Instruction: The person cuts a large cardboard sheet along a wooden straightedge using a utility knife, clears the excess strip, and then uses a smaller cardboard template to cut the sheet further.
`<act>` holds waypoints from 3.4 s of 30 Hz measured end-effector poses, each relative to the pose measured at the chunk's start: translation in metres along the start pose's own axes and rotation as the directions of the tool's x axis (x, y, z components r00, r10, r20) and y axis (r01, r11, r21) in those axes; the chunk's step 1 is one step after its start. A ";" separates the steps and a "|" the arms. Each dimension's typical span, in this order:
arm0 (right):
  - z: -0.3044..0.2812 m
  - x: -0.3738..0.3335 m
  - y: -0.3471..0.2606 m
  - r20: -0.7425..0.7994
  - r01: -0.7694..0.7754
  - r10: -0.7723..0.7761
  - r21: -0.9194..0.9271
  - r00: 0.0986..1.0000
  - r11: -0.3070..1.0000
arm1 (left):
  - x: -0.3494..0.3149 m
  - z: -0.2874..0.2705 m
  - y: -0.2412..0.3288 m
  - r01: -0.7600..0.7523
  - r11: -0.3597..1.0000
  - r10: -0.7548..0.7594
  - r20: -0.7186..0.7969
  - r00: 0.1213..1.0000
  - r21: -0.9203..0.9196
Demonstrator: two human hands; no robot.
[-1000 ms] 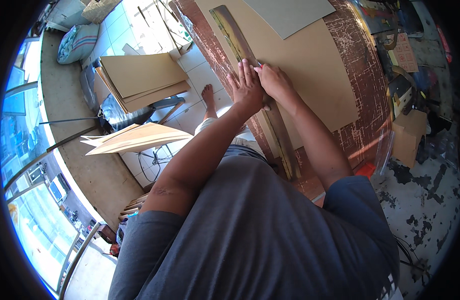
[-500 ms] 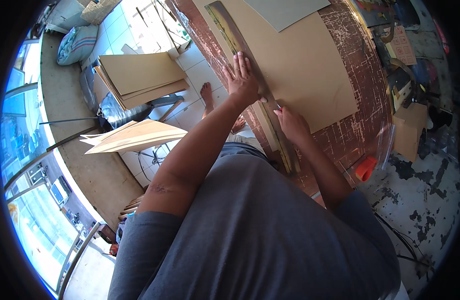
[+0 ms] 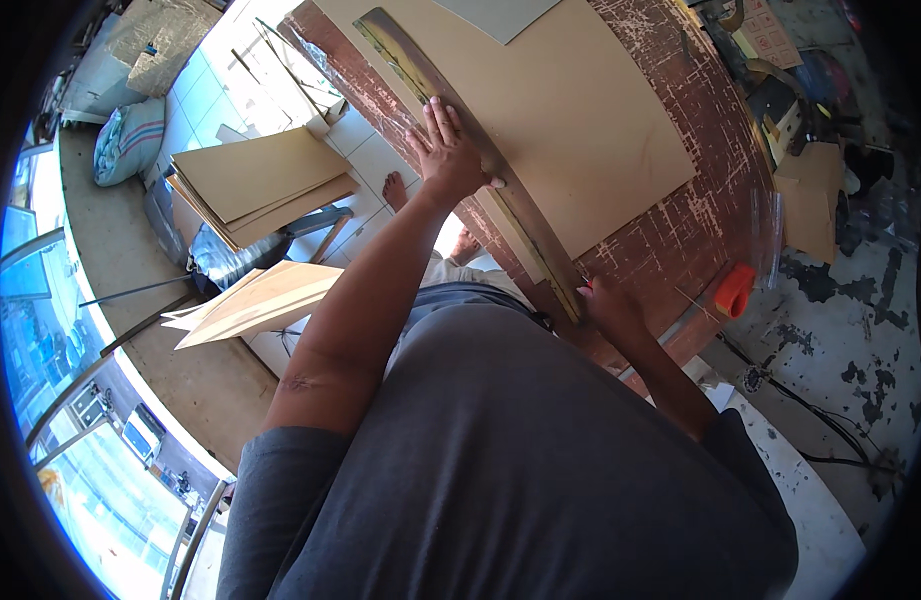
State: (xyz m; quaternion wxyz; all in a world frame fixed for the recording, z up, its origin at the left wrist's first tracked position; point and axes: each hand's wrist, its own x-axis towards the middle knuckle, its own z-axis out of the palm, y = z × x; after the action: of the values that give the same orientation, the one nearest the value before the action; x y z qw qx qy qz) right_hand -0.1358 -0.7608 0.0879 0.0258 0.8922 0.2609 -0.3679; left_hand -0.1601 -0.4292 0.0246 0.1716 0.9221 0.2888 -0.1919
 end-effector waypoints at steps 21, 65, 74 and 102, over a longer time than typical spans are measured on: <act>0.031 0.049 -0.008 -0.089 0.153 0.395 0.979 0.914 -0.134 | 0.005 -0.006 -0.001 -0.043 0.998 0.040 0.078 0.996 0.037; 0.030 0.036 -0.070 -0.549 0.335 -0.019 0.481 0.836 0.810 | 0.043 -0.045 -0.077 -0.070 0.995 0.052 -0.239 0.970 -0.070; 0.004 0.080 -0.092 -0.590 0.301 0.021 0.441 0.807 0.845 | 0.112 -0.064 -0.145 -0.175 0.958 0.041 -0.495 0.868 -0.227; 0.050 0.077 0.004 -0.407 0.197 0.691 0.910 0.597 0.365 | 0.235 -0.148 -0.252 0.048 0.977 -0.146 -0.486 0.862 -0.209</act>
State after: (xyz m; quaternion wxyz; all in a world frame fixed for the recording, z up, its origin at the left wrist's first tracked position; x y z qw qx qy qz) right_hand -0.1203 -0.7418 -0.0003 -0.5043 0.8491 -0.1542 -0.0290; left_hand -0.0947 -0.0612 -0.0050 0.1683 0.9041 0.3861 0.0724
